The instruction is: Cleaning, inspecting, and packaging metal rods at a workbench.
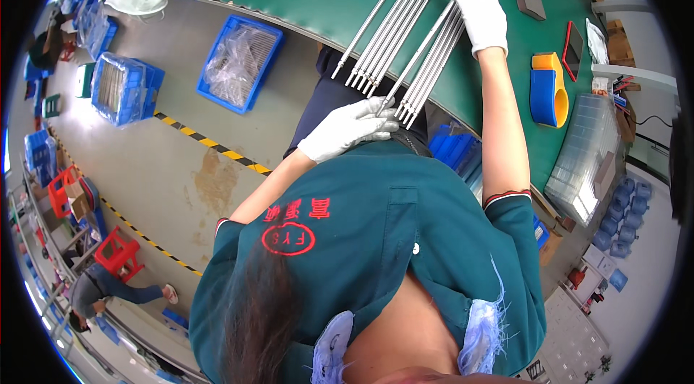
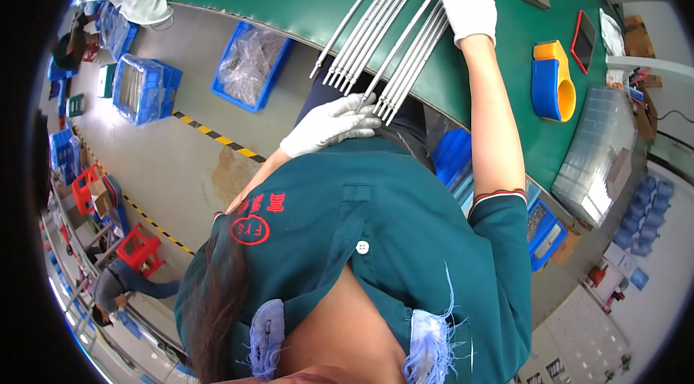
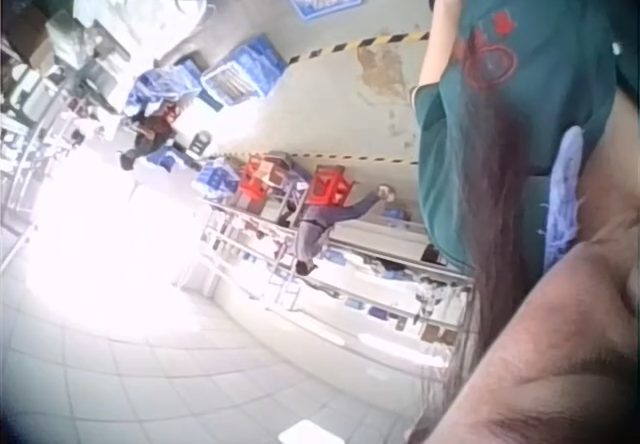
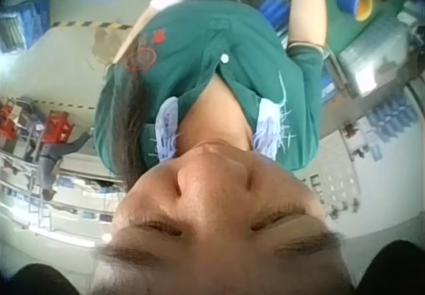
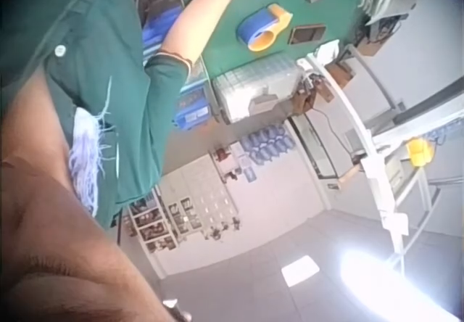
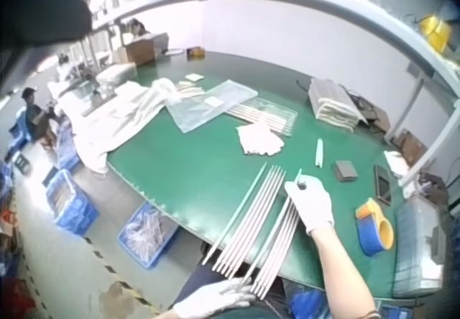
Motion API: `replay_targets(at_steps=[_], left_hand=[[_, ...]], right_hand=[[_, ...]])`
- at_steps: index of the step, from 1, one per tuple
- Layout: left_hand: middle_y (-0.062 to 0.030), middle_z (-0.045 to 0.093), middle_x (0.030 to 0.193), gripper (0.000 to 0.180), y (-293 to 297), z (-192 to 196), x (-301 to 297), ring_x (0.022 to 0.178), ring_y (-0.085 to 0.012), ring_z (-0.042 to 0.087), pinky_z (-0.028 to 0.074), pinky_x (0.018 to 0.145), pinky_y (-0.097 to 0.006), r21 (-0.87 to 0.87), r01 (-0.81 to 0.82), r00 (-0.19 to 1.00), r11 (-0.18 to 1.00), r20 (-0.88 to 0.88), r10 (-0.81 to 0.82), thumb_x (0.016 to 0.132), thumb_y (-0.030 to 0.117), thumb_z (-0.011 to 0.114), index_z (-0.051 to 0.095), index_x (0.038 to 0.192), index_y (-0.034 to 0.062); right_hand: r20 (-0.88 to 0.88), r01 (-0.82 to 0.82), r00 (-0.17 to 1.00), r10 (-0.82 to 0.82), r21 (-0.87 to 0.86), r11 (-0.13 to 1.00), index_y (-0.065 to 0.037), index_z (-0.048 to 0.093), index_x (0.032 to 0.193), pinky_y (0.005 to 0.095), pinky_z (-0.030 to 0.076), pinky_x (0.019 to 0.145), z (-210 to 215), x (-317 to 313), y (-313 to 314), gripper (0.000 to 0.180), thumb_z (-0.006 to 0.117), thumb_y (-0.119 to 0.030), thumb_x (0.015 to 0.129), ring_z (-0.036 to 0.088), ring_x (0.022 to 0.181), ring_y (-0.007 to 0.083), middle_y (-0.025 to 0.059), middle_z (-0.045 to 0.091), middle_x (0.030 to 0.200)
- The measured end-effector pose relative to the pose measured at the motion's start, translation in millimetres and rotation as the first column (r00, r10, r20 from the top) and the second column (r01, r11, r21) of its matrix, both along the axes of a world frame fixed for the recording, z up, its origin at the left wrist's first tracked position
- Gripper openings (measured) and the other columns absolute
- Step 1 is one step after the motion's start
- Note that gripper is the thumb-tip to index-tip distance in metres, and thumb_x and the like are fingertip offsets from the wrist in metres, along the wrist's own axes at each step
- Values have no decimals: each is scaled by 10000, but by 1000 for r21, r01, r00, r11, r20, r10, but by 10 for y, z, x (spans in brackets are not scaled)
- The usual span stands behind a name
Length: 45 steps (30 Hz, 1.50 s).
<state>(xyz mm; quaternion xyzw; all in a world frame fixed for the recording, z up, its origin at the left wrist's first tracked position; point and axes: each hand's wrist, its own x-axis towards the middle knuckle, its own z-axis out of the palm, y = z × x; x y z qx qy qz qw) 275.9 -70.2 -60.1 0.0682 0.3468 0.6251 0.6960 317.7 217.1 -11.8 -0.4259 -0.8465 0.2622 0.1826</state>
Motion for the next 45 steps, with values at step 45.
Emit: replay_targets(at_steps=[45], left_hand=[[-154, 546, 1223, 476, -140, 213, -279, 1073, -199, 553, 452, 894, -299, -122, -182, 962, 976, -226, 152, 884, 160, 577, 424, 1289, -36]], right_hand=[[250, -755, 650, 718, 322, 572, -58, 424, 1328, 451, 258, 1060, 109, -74, -828, 772, 624, -486, 717, 319, 1254, 408, 199, 377, 1361]])
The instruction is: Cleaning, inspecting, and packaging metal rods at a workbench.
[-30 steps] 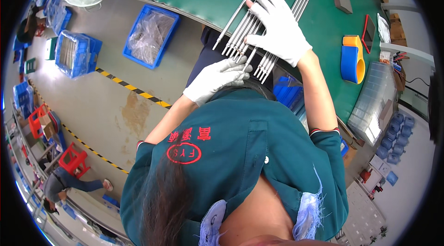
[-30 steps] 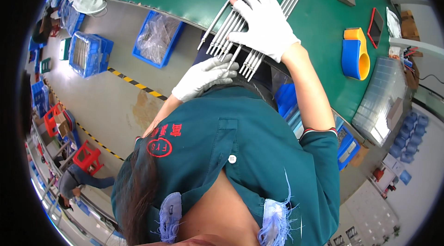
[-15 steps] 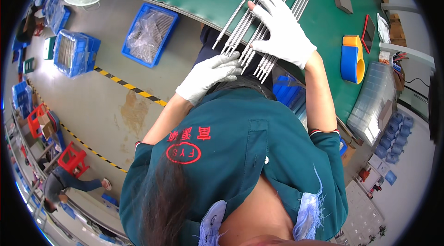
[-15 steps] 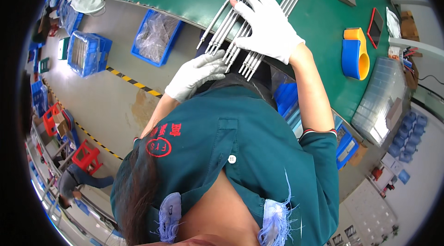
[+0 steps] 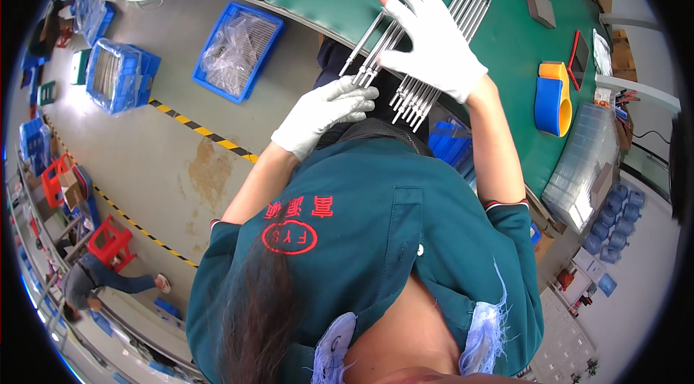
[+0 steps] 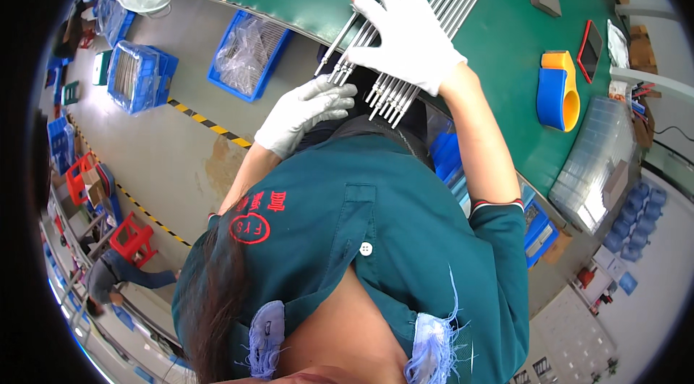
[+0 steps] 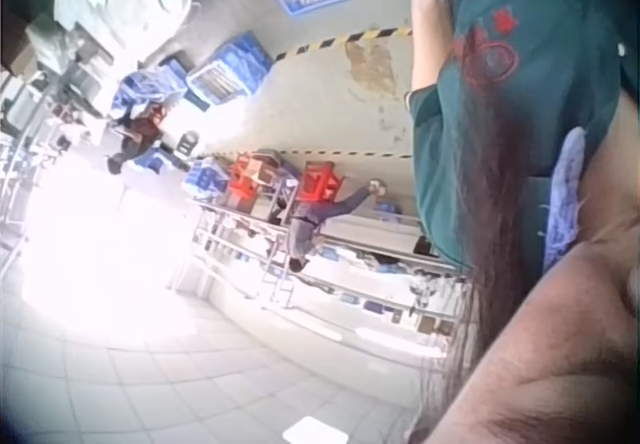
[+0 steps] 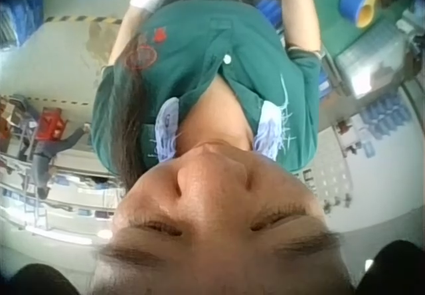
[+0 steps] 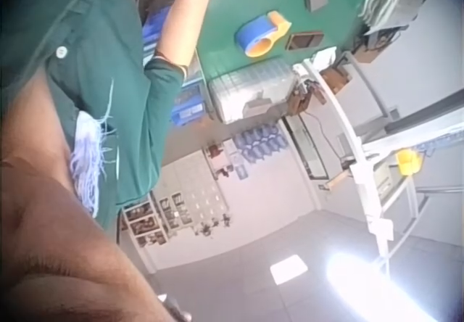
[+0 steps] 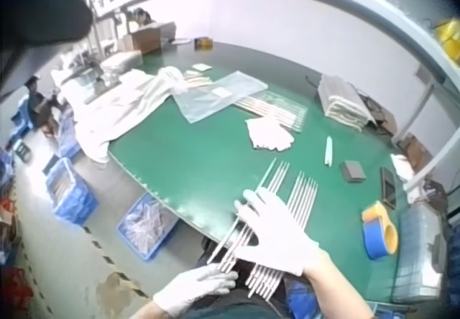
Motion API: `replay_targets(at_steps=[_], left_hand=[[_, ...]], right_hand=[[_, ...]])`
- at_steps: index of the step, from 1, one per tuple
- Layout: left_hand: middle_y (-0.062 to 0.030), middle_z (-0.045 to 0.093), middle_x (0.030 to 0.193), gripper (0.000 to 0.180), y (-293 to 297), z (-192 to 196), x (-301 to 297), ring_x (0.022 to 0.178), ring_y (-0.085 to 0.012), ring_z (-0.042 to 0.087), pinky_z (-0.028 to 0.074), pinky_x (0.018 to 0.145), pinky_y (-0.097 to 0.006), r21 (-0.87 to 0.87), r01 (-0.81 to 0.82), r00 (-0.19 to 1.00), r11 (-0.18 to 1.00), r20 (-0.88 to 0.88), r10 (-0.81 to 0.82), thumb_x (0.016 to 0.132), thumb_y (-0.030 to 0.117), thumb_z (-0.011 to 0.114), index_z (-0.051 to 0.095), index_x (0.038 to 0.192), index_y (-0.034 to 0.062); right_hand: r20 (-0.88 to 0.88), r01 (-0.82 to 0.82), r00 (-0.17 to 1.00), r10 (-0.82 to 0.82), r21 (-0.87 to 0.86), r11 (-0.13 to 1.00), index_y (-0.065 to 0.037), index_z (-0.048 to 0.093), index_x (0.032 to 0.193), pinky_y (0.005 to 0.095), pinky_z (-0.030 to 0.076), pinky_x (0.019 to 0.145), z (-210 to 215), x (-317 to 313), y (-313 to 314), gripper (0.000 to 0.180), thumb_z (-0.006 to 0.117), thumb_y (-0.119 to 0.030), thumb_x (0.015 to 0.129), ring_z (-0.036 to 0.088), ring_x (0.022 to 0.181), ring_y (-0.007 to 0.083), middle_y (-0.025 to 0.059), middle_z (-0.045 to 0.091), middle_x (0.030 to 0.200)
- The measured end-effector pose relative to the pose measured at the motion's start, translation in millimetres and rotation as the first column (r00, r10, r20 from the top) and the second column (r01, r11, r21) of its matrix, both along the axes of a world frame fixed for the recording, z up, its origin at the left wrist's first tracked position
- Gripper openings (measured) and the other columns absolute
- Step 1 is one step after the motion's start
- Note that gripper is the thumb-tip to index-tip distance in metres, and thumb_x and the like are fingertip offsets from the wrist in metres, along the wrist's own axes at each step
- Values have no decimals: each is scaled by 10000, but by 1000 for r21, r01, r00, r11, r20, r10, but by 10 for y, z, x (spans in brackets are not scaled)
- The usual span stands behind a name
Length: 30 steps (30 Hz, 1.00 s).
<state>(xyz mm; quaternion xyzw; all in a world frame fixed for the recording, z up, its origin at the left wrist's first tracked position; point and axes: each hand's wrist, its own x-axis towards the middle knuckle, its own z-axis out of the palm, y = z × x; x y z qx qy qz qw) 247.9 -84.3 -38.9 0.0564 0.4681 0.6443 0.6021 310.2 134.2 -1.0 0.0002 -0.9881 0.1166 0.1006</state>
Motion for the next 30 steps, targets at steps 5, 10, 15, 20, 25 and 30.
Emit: replay_targets(at_steps=[5, 10, 15, 20, 25, 30], left_hand=[[-148, 552, 1212, 477, 11, 29, -1, 1065, -196, 558, 449, 899, -300, 7, -6, 1000, 1000, -3, 6, 889, 165, 570, 419, 1300, -25], [-132, 560, 1185, 485, 5, 5, -3, 1062, -189, 560, 455, 894, -296, 6, 7, 1000, 1000, -17, -7, 890, 167, 571, 420, 1307, -28], [-127, 552, 1194, 492, 24, -1, -16, 1058, -191, 564, 458, 894, -295, 6, 37, 999, 999, -10, -37, 890, 168, 573, 415, 1308, -37], [-124, 546, 1204, 499, 31, -8, -6, 1071, -191, 557, 455, 900, -295, 6, 52, 999, 999, 4, -52, 894, 172, 568, 404, 1317, -37], [-127, 537, 1223, 523, 19, -57, -1, 1085, -198, 551, 446, 916, -306, 24, 73, 997, 997, -25, -72, 890, 208, 576, 401, 1319, -35], [-129, 538, 1223, 526, 16, -55, 14, 1086, -199, 550, 444, 916, -307, 22, 79, 996, 997, -30, -79, 887, 218, 579, 406, 1318, -29]], right_hand=[[-32, 48, 999, -44, 175, 983, -51, 449, 1303, 437, 250, 1056, -113, -122, -42, 726, 586, -503, 751, 337, 1235, 372, 194, 403, 1328], [15, 7, 1000, -9, 152, 988, -36, 447, 1293, 428, 252, 1050, -43, -20, 25, 723, 612, -472, 740, 356, 1205, 341, 190, 412, 1303], [85, 17, 996, -24, 86, 996, -34, 422, 1312, 427, 228, 1068, -11, 83, 59, 745, 622, -462, 736, 337, 1235, 358, 204, 383, 1325], [99, 32, 994, -41, 95, 995, -47, 402, 1331, 436, 213, 1079, -40, 148, 83, 756, 616, -465, 739, 321, 1260, 366, 207, 369, 1342], [126, 45, 991, -54, 78, 996, -70, 379, 1353, 445, 207, 1084, -2, 172, 92, 773, 620, -458, 729, 310, 1273, 375, 208, 361, 1352], [112, -16, 994, 8, 72, 997, -55, 409, 1329, 436, 231, 1069, 34, 178, 112, 776, 645, -438, 697, 334, 1247, 363, 204, 379, 1335]])
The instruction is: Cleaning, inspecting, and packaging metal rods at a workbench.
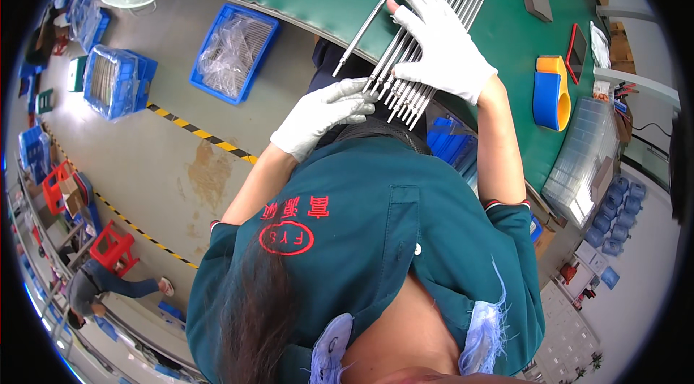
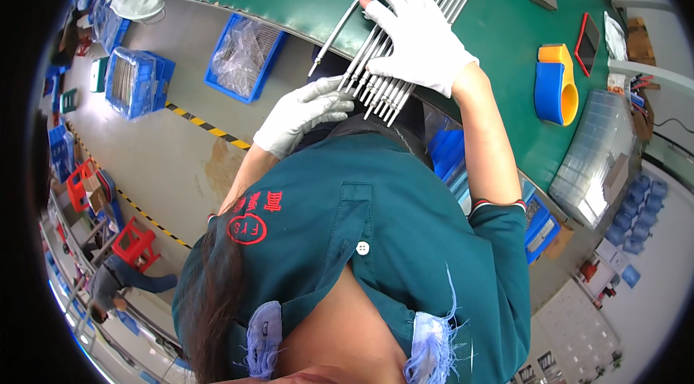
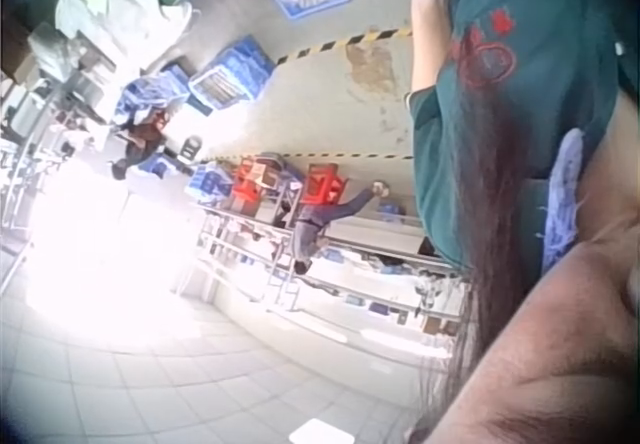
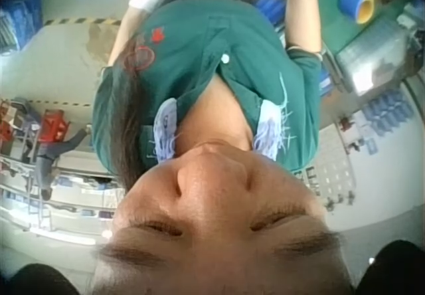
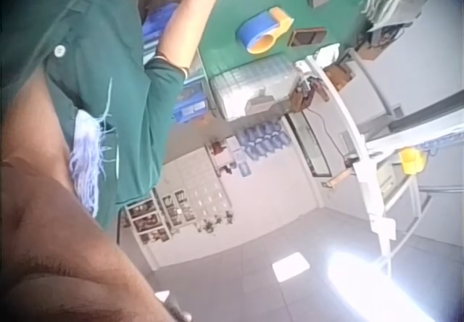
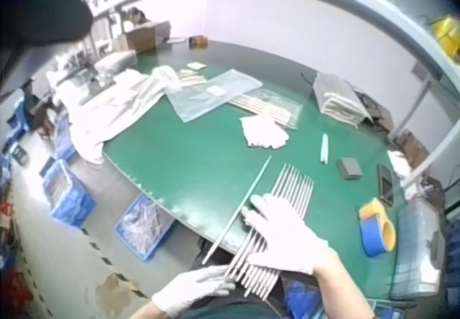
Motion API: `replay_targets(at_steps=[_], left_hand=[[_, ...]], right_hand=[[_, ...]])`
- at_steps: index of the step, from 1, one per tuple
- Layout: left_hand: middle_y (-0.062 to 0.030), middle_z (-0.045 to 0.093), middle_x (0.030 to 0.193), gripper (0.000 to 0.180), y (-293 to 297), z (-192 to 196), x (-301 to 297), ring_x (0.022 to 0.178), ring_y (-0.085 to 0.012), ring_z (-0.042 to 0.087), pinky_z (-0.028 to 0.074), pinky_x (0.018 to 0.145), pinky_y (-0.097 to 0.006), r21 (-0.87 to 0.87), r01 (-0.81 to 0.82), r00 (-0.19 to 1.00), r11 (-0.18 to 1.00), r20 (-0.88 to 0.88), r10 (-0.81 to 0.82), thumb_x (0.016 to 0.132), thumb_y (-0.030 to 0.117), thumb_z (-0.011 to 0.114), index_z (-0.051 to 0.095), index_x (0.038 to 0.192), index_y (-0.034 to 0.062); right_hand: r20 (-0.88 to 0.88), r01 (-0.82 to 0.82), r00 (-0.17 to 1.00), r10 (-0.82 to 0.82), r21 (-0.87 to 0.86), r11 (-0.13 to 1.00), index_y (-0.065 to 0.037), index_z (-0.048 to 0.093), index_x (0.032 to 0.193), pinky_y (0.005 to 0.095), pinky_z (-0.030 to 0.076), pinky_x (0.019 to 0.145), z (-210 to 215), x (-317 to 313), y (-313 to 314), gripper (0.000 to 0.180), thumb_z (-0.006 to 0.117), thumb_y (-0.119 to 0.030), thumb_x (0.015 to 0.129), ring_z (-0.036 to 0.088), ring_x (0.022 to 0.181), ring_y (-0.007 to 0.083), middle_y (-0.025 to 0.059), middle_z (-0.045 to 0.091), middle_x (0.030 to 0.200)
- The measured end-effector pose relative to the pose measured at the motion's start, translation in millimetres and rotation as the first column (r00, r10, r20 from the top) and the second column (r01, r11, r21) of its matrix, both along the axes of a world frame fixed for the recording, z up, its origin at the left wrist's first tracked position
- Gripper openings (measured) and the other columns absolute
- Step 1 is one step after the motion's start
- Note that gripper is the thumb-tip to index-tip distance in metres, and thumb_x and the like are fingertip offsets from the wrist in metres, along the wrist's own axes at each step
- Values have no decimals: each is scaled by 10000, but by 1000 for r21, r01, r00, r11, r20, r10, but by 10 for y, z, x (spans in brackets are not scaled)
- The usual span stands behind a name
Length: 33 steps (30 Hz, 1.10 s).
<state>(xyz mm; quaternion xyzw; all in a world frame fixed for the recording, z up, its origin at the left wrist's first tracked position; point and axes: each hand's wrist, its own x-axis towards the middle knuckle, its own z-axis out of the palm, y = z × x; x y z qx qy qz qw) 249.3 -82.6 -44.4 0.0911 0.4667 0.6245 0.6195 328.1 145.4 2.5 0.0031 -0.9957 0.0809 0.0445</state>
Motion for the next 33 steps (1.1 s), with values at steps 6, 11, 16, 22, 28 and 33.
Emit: replay_targets(at_steps=[6, 11, 16, 22, 28, 33], left_hand=[[-125, 559, 1190, 467, 25, 46, 17, 1058, -189, 559, 450, 897, -302, -21, -21, 1000, 1000, -5, 20, 890, 212, 571, 448, 1276, -21], [-122, 579, 1150, 412, 41, -8, 15, 1034, -183, 568, 456, 882, -293, -33, -27, 1000, 999, -7, 27, 890, 209, 572, 492, 1227, -14], [-71, 620, 884, 261, 156, 27, 25, 828, -127, 595, 479, 748, -243, -161, -46, 993, 986, -119, 26, 887, 246, 594, 617, 976, 2], [-43, 612, 764, 247, 243, 29, 90, 715, -94, 580, 466, 661, -226, -158, -37, 979, 987, -202, 5, 893, 256, 586, 634, 876, 15], [-60, 623, 764, 264, 251, -25, 139, 685, -99, 580, 476, 639, -234, -141, -61, 973, 988, -229, 27, 893, 260, 570, 643, 900, 6], [-70, 628, 794, 289, 249, 34, 164, 678, -113, 584, 483, 632, -234, -133, -89, 991, 987, -112, 74, 893, 281, 566, 636, 962, 9]], right_hand=[[-116, 49, 992, -46, 20, 999, -33, 488, 1251, 424, 269, 1033, -90, -132, -74, 726, 654, -456, 685, 380, 1166, 334, 190, 419, 1288], [-173, 80, 982, -70, 53, 995, -51, 486, 1257, 430, 242, 1061, -150, -229, -118, 720, 633, -495, 710, 354, 1233, 340, 177, 428, 1301], [-186, 92, 979, -83, 37, 995, -45, 480, 1263, 433, 235, 1068, -136, -234, -171, 725, 633, -493, 714, 348, 1244, 340, 177, 436, 1300], [-142, 63, 988, -59, 27, 998, -44, 457, 1285, 445, 243, 1066, -86, -98, -117, 750, 664, -455, 692, 346, 1250, 342, 179, 430, 1311], [-167, 78, 983, -78, -6, 997, -55, 515, 1221, 448, 257, 1059, 14, -55, -196, 659, 690, -394, 683, 372, 1236, 332, 144, 447, 1306], [-133, -5, 991, -5, -76, 997, -91, 611, 966, 443, 263, 1060, 143, 44, -170, 371, 685, -334, 696, 381, 1238, 320, 120, 488, 1271]])
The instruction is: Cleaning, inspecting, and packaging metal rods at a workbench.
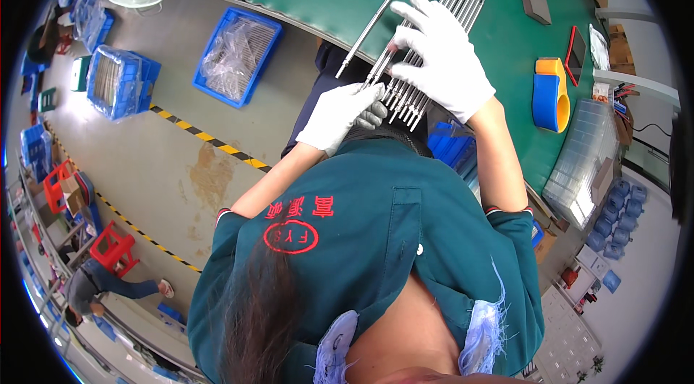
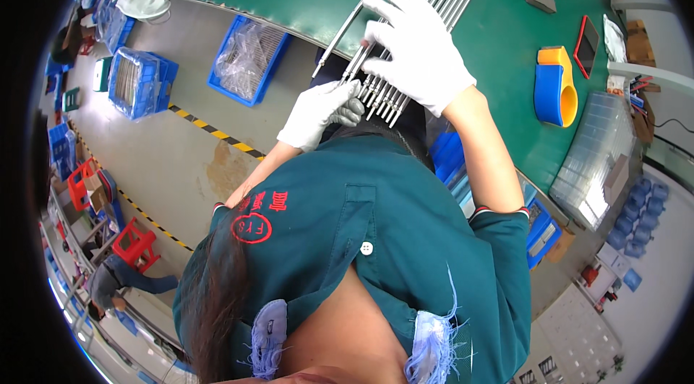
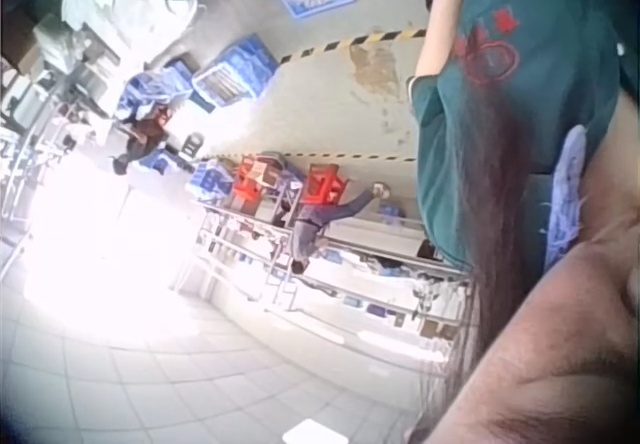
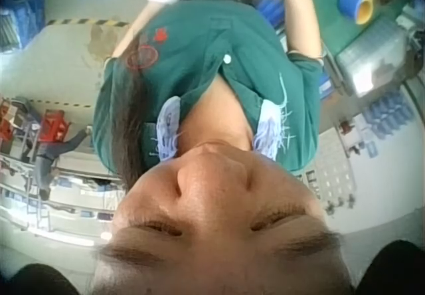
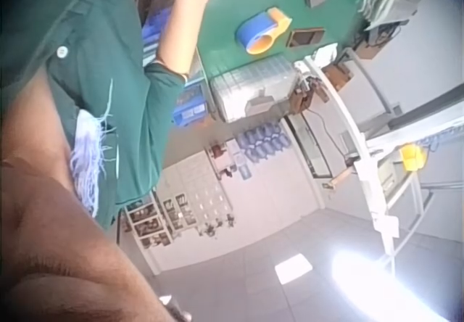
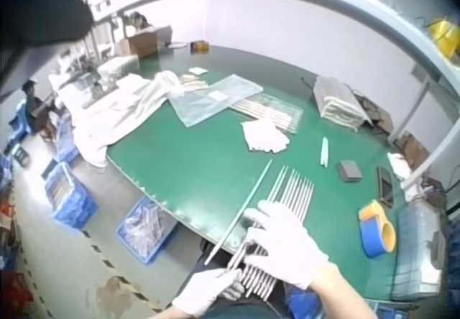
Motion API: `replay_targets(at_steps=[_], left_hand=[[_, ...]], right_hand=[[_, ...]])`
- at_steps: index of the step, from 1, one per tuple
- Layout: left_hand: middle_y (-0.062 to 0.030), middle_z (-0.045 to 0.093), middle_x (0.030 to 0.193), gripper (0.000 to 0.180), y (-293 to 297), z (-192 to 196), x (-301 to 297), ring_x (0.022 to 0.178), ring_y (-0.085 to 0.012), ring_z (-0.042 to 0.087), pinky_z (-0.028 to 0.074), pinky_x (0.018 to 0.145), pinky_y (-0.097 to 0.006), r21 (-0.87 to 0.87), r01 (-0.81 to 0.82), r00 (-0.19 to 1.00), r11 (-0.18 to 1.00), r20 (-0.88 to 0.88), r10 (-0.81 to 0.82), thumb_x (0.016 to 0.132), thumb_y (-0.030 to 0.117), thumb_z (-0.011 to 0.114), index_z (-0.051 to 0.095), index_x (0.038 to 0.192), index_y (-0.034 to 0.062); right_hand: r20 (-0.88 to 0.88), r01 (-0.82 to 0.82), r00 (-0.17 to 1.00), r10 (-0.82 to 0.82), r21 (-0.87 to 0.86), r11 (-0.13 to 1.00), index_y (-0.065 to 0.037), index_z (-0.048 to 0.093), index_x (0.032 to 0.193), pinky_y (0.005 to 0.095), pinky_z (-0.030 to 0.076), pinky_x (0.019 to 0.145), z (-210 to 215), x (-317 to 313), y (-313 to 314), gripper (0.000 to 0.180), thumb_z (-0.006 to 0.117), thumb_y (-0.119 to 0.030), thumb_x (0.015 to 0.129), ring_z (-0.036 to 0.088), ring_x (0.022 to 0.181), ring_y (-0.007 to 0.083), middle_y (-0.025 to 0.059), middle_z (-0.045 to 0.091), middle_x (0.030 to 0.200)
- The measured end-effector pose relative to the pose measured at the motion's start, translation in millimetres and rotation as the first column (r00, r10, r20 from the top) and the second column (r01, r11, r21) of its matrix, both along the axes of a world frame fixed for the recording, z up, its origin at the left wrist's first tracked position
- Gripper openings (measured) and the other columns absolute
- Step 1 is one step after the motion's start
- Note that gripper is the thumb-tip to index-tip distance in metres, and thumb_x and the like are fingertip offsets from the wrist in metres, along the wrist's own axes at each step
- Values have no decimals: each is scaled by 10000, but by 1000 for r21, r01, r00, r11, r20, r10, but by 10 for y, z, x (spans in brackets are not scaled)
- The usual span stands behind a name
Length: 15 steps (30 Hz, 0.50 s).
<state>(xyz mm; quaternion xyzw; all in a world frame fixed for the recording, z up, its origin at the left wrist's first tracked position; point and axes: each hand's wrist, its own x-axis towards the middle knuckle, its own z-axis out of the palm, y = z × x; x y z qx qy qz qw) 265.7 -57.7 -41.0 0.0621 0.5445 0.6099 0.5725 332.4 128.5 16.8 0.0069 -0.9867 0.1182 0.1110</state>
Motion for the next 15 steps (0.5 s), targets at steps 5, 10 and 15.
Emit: replay_targets(at_steps=[5, 10, 15], left_hand=[[-71, 622, 806, 303, -7, 55, 3, 685, -113, 584, 483, 633, -231, -42, -17, 999, 999, 43, 19, 905, 289, 552, 625, 1019, 18], [-80, 622, 843, 323, -33, -5, 7, 688, -123, 583, 485, 637, -238, 5, -48, 989, 999, 137, 47, 902, 286, 563, 602, 1063, 9], [-84, 621, 856, 321, -40, -18, 10, 709, -132, 580, 488, 646, -255, 24, -77, 979, 997, 189, 71, 896, 277, 577, 590, 1059, 1]], right_hand=[[86, -38, 996, 38, 0, 999, -103, 623, 785, 431, 257, 1065, -59, 33, 35, 211, 677, -295, 714, 373, 1250, 322, 100, 516, 1246], [4, -51, 999, 51, 36, 998, -92, 630, 760, 418, 296, 1029, -19, -68, -26, 215, 675, -294, 700, 415, 1186, 304, 104, 537, 1201], [9, -233, 972, 234, -21, 972, -80, 658, 799, 421, 323, 1014, -73, -44, -11, 229, 668, -288, 703, 419, 1186, 298, 109, 540, 1198]])
